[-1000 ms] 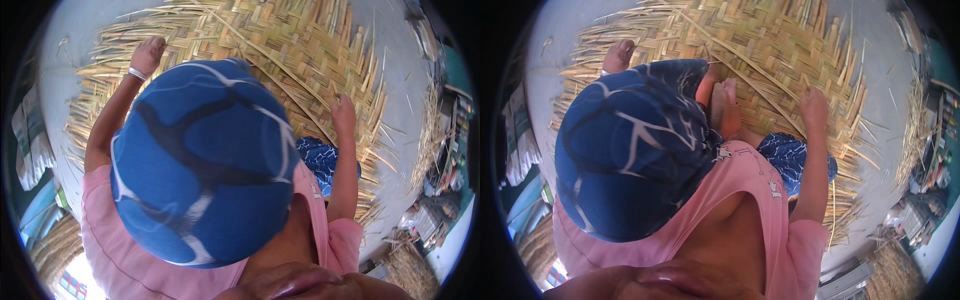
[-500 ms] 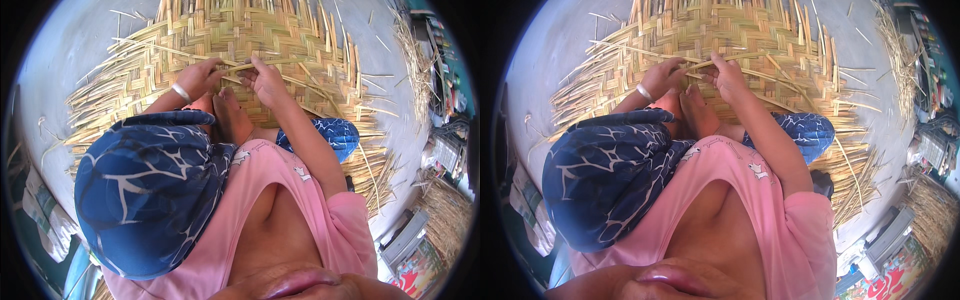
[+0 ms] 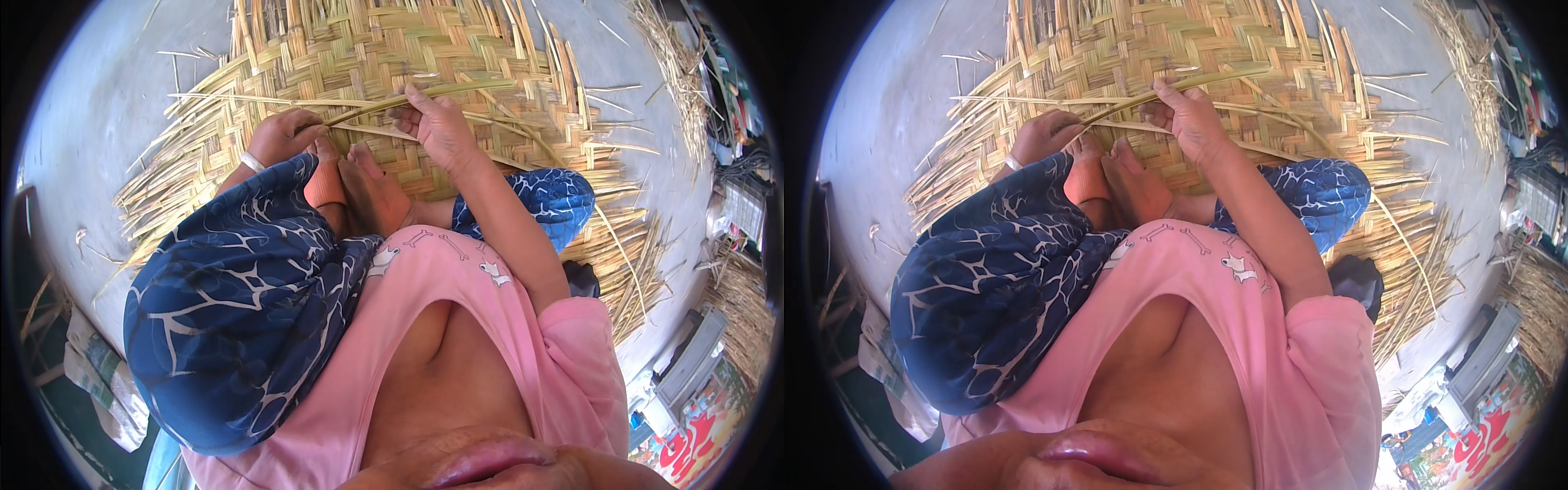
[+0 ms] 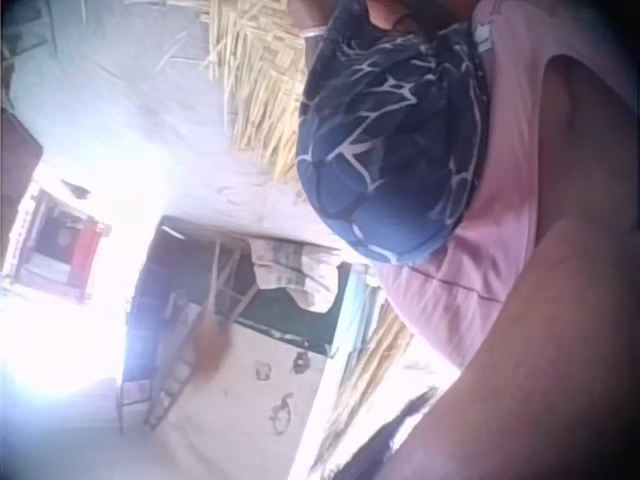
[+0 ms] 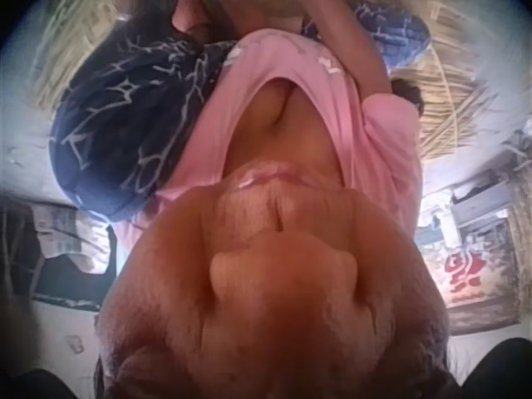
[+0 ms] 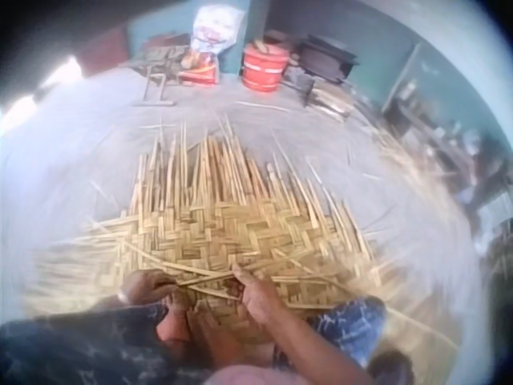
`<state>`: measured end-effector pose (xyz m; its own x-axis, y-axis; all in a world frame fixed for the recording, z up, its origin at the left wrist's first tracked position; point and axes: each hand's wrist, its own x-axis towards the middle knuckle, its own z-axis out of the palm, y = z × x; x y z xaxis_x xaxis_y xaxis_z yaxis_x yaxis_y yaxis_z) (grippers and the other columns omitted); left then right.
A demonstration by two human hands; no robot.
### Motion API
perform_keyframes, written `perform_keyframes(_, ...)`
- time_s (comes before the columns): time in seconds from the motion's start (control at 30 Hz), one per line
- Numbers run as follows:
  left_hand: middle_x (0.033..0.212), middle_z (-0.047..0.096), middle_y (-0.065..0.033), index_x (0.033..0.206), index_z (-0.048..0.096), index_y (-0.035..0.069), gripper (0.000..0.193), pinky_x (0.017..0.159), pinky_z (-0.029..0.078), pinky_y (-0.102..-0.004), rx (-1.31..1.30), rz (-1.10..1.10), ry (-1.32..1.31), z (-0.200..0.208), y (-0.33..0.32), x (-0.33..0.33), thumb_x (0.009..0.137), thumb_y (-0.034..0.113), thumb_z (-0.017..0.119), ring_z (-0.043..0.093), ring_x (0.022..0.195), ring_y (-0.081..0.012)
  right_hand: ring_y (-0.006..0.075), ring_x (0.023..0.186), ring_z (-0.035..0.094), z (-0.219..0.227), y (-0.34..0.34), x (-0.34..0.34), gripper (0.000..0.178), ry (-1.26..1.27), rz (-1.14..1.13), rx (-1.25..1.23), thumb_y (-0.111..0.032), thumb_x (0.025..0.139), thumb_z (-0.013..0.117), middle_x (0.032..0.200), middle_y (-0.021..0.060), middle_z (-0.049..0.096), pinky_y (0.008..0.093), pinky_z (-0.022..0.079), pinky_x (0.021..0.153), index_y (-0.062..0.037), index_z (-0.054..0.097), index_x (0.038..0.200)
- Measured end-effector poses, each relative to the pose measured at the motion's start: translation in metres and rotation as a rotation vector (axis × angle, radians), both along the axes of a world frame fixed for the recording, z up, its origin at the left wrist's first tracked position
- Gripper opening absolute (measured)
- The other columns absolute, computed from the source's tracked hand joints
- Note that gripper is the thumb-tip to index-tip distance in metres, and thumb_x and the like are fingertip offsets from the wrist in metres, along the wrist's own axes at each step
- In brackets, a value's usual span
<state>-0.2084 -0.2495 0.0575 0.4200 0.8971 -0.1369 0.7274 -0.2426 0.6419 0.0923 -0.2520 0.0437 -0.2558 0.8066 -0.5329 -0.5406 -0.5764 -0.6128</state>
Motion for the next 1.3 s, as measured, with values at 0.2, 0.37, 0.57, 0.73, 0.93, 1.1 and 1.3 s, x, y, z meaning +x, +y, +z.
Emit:
perform_keyframes(0.2,0.092,0.075,-0.0126,0.105,0.075,0.001,0.024,0.072,0.058,-0.0349,-0.092,-0.032,-0.079,-0.001,0.01,0.021,0.096,0.023,0.072,0.074,0.081,-0.0235,0.021,0.094,0.073,0.005,-0.003,0.017,0.024,-0.084,-0.003,0.03,-0.019,0.099,0.071,0.106,0.0083,0.073,0.031,0.06,0.081,-0.0022,0.066,0.114)
perform_keyframes(0.37,0.084,0.073,-0.0107,0.106,0.074,-0.001,0.028,0.066,0.057,-0.0325,-0.237,0.032,-0.1,-0.007,0.008,0.014,0.099,0.025,0.068,0.073,0.074,-0.0164,0.0214,0.094,0.075,0.003,-0.007,0.021,0.027,-0.073,0.098,0.044,-0.016,0.098,0.071,0.109,0.0106,0.073,0.0317,0.062,0.082,0.0024,0.066,0.116)
perform_keyframes(0.57,0.077,0.069,-0.0042,0.102,0.072,-0.001,0.04,0.057,0.05,-0.0269,-0.442,0.082,-0.287,0.013,0.014,0.016,0.106,0.036,0.059,0.063,0.064,-0.0123,0.0262,0.101,0.074,0.008,0.002,0.029,0.022,0.003,0.146,0.088,-0.008,0.1,0.066,0.111,0.0134,0.072,0.0356,0.062,0.086,0.0059,0.066,0.116)
perform_keyframes(0.73,0.07,0.063,-0.0012,0.099,0.072,0.001,0.047,0.054,0.047,-0.0246,-0.936,0.142,-0.421,0.03,0.017,0.018,0.106,0.045,0.058,0.058,0.06,-0.0089,0.0289,0.104,0.073,0.017,0.002,0.032,0.024,0.055,0.172,0.209,-0.003,0.1,0.061,0.118,0.0134,0.071,0.0385,0.062,0.092,0.0003,0.065,0.124)
perform_keyframes(0.93,0.07,0.061,-0.0005,0.099,0.069,0.0,0.046,0.055,0.046,-0.0249,-0.945,0.045,-0.368,0.024,0.032,0.025,0.106,0.044,0.057,0.059,0.062,-0.0093,0.0267,0.114,0.07,0.013,0.006,0.033,0.029,0.165,0.169,0.251,-0.003,0.101,0.058,0.131,0.0178,0.068,0.0399,0.058,0.101,-0.0007,0.063,0.129)
perform_keyframes(1.1,0.074,0.064,-0.0014,0.096,0.07,0.002,0.044,0.06,0.047,-0.0259,-0.678,0.04,-0.243,-0.003,0.03,0.023,0.1,0.045,0.067,0.058,0.068,-0.0074,0.0302,0.12,0.067,0.003,-0.006,0.026,0.035,0.271,0.143,0.15,-0.001,0.1,0.055,0.131,0.0153,0.066,0.0409,0.057,0.103,-0.0003,0.057,0.135)
perform_keyframes(1.3,0.077,0.066,-0.0014,0.101,0.07,0.003,0.027,0.061,0.049,-0.0282,-0.474,0.114,-0.169,-0.004,0.012,0.041,0.098,0.029,0.072,0.057,0.068,-0.0087,0.0277,0.115,0.069,0.003,-0.011,0.03,0.034,0.215,0.167,0.074,-0.006,0.1,0.062,0.123,0.0153,0.07,0.0381,0.06,0.093,-0.0023,0.06,0.134)
